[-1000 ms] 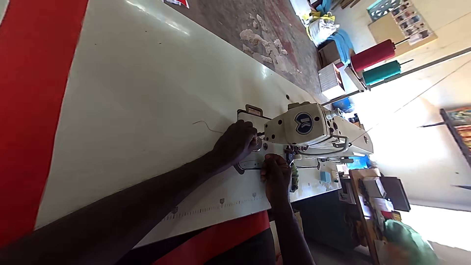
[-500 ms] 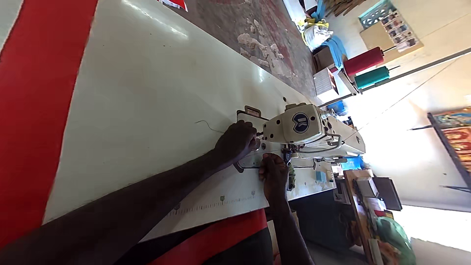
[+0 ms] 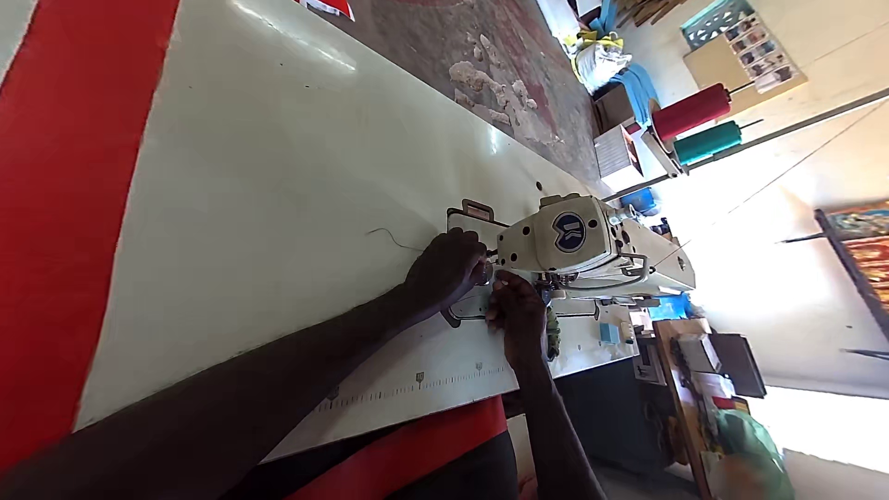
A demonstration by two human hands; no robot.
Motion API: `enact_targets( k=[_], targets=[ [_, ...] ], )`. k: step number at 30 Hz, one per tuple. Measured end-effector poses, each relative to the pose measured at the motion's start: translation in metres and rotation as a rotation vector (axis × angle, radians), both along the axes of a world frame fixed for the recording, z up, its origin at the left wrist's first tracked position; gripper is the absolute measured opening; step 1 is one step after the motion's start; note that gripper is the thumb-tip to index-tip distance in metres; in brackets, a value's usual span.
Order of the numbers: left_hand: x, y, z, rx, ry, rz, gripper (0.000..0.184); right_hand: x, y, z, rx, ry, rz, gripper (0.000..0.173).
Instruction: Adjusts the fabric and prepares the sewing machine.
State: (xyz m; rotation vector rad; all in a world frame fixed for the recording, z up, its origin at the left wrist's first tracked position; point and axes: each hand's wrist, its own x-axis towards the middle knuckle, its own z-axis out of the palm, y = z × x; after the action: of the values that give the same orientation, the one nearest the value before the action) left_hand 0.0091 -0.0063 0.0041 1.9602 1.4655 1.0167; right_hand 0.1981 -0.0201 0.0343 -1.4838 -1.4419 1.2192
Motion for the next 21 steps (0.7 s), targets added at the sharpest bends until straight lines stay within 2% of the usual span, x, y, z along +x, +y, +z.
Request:
enact_targets(
  k=[5, 14, 21],
  targets=[
    [-0.001, 0.000, 0.000, -0.017, -0.001, -0.007, 0.016, -0.011, 0.014, 0.005, -0.035, -0.075, 0.040, 0.015],
    [-0.002, 0.000, 0.003, -0.034, 0.032, -0.013, 0.015, -0.021, 0.020, 0.003, -0.028, -0.133, 0.012, 0.016],
    [-0.002, -0.004, 0.006, -0.011, 0.004, -0.005, 0.013, -0.018, 0.021, 0.000, -0.033, -0.086, 0.005, 0.016]
  ],
)
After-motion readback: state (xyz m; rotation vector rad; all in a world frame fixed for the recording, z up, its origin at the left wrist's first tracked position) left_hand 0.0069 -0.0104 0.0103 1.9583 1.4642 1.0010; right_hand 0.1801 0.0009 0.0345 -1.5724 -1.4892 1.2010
